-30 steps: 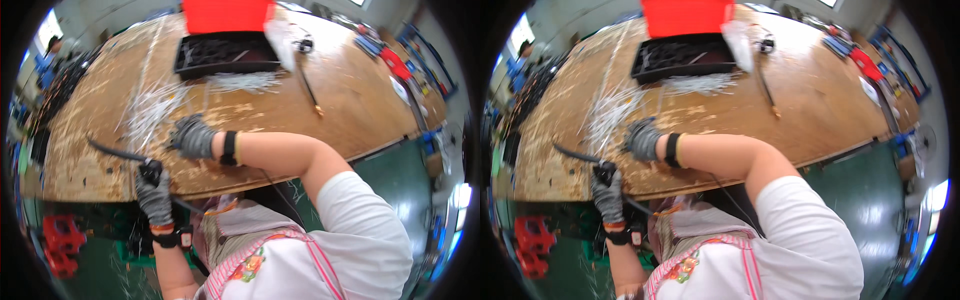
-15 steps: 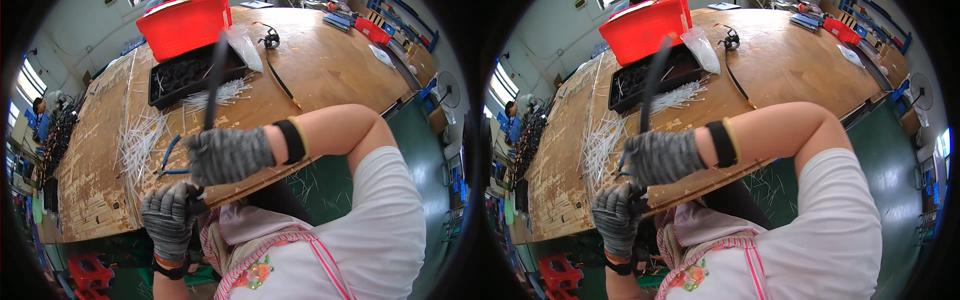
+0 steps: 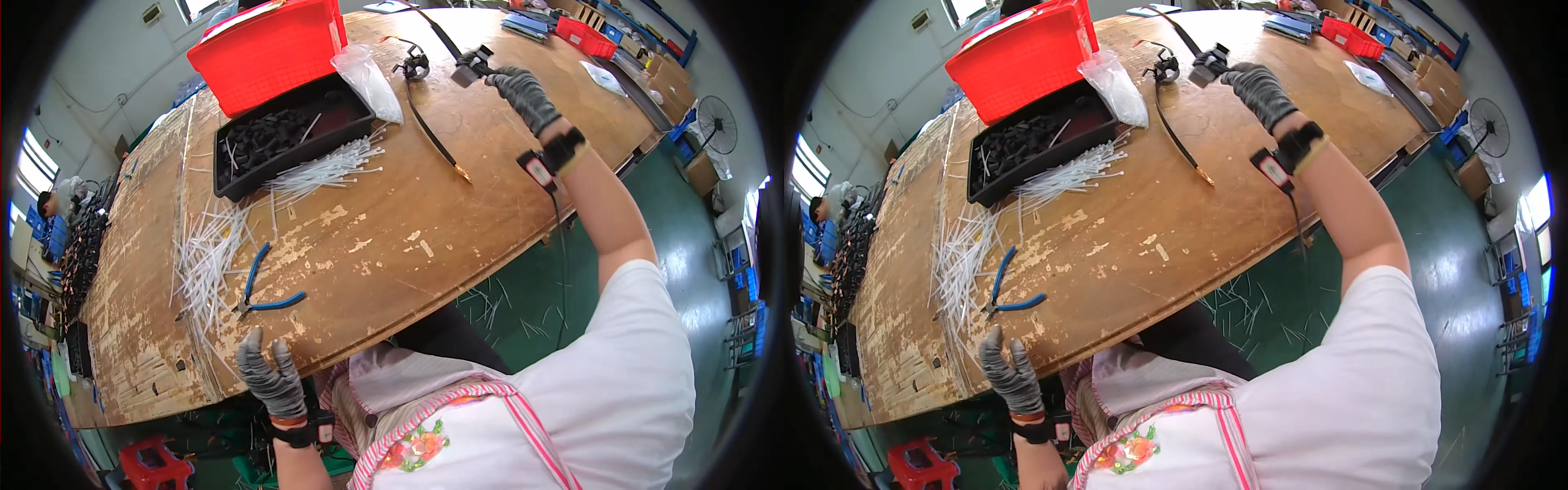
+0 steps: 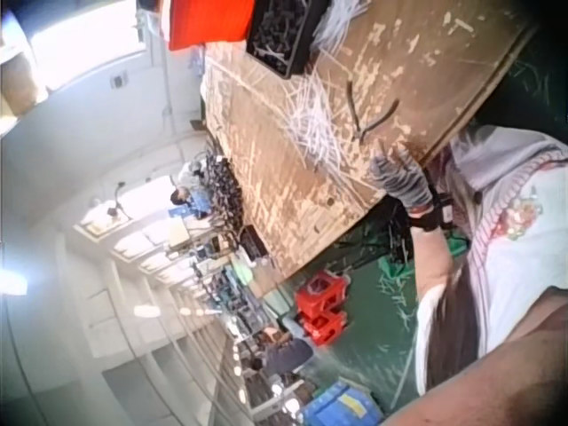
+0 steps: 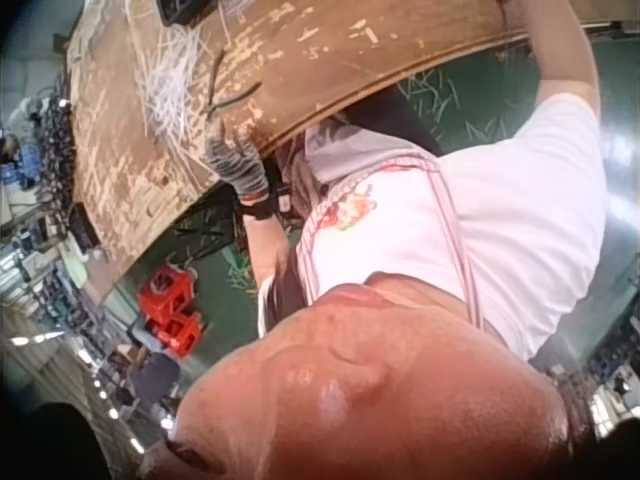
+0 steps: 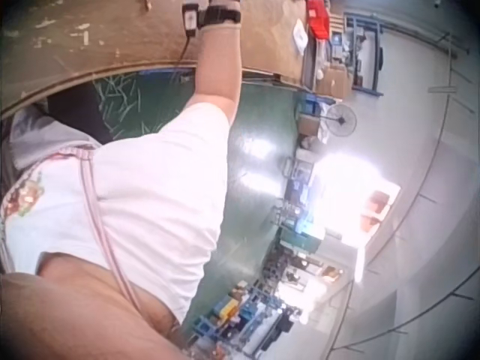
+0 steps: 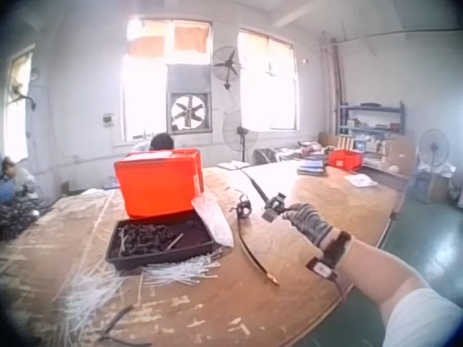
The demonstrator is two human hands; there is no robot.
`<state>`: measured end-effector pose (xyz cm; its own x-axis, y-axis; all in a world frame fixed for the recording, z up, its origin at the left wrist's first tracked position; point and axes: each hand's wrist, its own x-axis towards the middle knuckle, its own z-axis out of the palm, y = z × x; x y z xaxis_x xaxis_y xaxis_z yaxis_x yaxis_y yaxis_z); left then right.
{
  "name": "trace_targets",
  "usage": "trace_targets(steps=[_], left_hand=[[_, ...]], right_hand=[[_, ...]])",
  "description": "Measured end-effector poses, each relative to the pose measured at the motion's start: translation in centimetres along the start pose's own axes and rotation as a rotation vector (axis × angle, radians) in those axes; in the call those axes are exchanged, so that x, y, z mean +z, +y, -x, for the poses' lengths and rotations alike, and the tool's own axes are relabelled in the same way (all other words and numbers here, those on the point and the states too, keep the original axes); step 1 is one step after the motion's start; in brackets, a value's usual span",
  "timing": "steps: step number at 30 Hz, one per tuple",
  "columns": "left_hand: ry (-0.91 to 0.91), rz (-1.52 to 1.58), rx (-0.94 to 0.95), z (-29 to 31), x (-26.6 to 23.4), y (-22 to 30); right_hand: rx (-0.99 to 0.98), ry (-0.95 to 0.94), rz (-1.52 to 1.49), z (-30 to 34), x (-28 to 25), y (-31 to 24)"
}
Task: The recorder uses zip ties and pliers to bundle and secure electrical wires during the assembly of a wire harness component.
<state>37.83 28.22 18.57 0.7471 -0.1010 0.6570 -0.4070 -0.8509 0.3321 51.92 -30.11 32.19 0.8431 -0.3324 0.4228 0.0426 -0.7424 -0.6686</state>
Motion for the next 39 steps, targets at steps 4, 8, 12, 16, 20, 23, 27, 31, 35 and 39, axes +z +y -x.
trace_targets(steps=[4,8,12,16,20,23,27,31,35,39], left_hand=[[-0.051,0.036,-0.107,1.7,2.4,-0.6],[-0.011,-0.027,-0.083,1.9,2.6,-0.2],[-0.036,-0.072,-0.110,2.3,2.0,-0.4],[-0.104,-0.034,-0.148,1.8,2.1,0.4],[-0.112,-0.131,-0.169,2.2,1.8,0.5],[-0.120,-0.103,-0.186,2.0,1.6,0.6],[-0.131,-0.038,-0.150,1.6,2.5,0.6],[-0.129,-0.071,-0.185,1.7,2.0,0.6],[-0.126,-0.093,-0.192,2.1,1.7,0.6],[-0.106,-0.080,-0.164,2.0,2.0,0.6]], right_hand=[[0.652,0.135,-0.342,-4.0,6.3,5.3],[0.244,-0.040,0.441,-6.4,11.0,7.4],[-0.011,-0.065,0.483,-8.8,16.1,6.5],[0.188,-0.127,0.732,-13.8,19.4,7.2],[-0.121,-0.349,0.901,-15.9,22.5,6.4],[-0.136,-0.562,0.989,-15.8,22.9,3.6],[0.370,-0.033,0.122,-21.1,24.8,12.7],[0.301,-0.225,0.430,-19.9,27.2,11.3],[0.269,-0.434,0.809,-16.3,26.7,6.0],[0.233,-0.556,0.776,-16.0,22.5,7.1]])
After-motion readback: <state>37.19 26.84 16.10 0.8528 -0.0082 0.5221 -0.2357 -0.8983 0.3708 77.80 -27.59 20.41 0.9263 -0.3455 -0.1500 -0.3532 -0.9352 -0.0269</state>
